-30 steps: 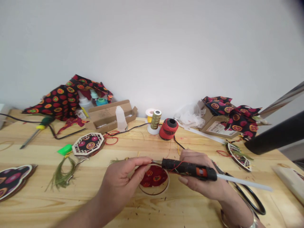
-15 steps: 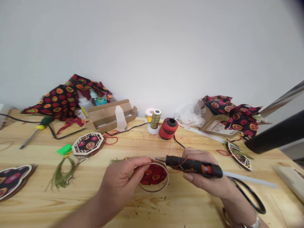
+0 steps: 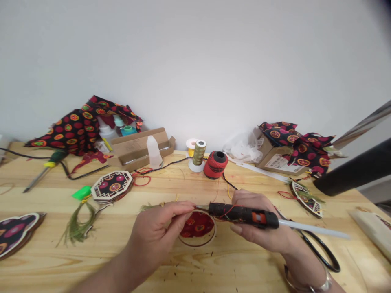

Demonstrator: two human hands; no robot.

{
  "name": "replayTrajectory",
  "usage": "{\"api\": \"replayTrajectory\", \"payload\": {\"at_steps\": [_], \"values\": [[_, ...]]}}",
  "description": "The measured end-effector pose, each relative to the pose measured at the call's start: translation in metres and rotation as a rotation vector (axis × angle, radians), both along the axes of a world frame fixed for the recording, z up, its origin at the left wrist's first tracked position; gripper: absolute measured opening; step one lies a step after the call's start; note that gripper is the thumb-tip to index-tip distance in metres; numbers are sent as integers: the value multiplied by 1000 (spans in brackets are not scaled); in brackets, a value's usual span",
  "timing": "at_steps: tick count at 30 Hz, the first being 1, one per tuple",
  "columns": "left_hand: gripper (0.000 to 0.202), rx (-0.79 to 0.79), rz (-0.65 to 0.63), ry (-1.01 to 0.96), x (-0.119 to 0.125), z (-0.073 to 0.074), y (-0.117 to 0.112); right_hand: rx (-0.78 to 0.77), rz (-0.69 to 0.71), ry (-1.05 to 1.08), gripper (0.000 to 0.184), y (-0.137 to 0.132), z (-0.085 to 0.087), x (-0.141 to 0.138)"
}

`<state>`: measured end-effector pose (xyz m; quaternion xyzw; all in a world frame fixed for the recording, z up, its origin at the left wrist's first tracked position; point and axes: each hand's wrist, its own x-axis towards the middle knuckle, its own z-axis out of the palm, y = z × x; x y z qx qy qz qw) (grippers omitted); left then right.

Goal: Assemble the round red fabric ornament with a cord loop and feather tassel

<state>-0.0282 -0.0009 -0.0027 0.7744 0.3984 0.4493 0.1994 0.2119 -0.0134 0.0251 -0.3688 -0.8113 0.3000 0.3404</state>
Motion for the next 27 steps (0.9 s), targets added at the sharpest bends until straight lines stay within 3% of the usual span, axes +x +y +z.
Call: {"api": "replayTrajectory", "payload": {"at_steps": [20,27], "values": [[14,-33,20,33,0,2,-1,-11,7,16,19,1,-2,2],[14,-51,33,42,0,2,-1,-8,19,-8,27,0,3,-3]]}}
